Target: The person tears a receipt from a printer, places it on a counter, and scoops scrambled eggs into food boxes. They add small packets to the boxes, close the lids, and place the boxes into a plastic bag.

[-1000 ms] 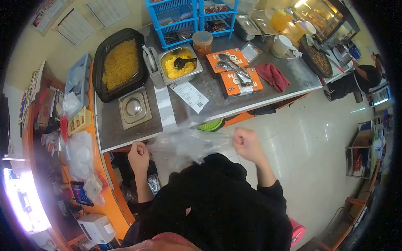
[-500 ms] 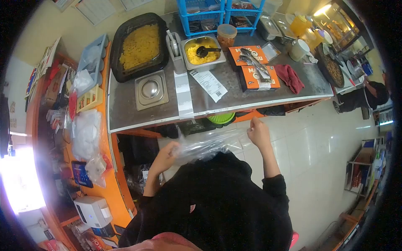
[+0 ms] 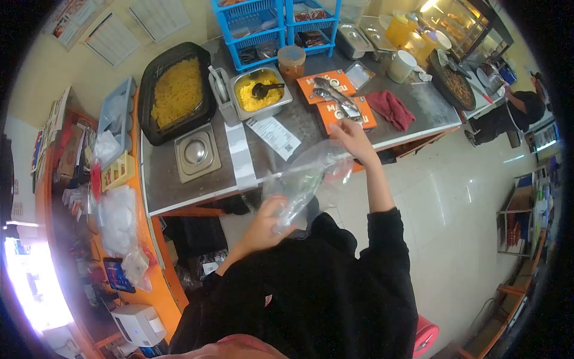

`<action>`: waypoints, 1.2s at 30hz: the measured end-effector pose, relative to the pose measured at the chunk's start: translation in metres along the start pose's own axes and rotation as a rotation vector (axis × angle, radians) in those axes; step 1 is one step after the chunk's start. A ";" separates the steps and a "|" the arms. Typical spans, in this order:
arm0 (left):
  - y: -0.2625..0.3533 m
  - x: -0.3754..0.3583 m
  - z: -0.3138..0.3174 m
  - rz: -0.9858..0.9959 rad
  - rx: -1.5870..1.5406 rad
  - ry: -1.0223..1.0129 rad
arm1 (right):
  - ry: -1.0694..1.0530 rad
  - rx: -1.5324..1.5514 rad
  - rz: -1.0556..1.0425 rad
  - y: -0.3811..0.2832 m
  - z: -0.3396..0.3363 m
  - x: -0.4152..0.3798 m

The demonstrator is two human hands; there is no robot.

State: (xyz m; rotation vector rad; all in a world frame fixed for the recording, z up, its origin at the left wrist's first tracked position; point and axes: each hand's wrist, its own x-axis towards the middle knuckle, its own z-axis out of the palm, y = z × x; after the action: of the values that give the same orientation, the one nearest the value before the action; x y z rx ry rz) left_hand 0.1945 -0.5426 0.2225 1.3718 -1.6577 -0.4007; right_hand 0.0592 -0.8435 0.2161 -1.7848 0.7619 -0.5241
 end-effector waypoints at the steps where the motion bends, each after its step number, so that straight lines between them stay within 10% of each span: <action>1: 0.005 0.011 -0.002 -0.074 -0.158 -0.016 | 0.084 -0.146 -0.007 0.015 -0.004 0.023; 6: -0.019 0.038 -0.015 -0.649 -0.881 -0.415 | 0.533 -0.833 -0.319 0.043 -0.004 0.089; 10: -0.041 0.058 0.004 -0.857 -0.834 -0.067 | 0.443 -1.117 -0.395 0.087 0.000 0.122; 20: -0.071 0.086 -0.013 -0.344 -1.106 0.032 | 0.141 -0.616 -0.336 0.054 -0.038 0.140; 31: -0.073 0.133 -0.015 -0.668 -1.109 -0.301 | 0.265 -0.167 -0.255 0.088 -0.091 0.202; 36: -0.067 0.130 -0.032 -0.747 -1.251 -0.250 | 0.273 -0.632 -0.113 0.111 -0.121 0.186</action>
State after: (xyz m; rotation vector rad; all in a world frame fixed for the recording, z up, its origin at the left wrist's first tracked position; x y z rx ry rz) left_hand 0.2655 -0.6718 0.2470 0.8630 -0.6398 -1.7308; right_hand 0.0805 -1.0815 0.1484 -2.3793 1.1057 -0.6584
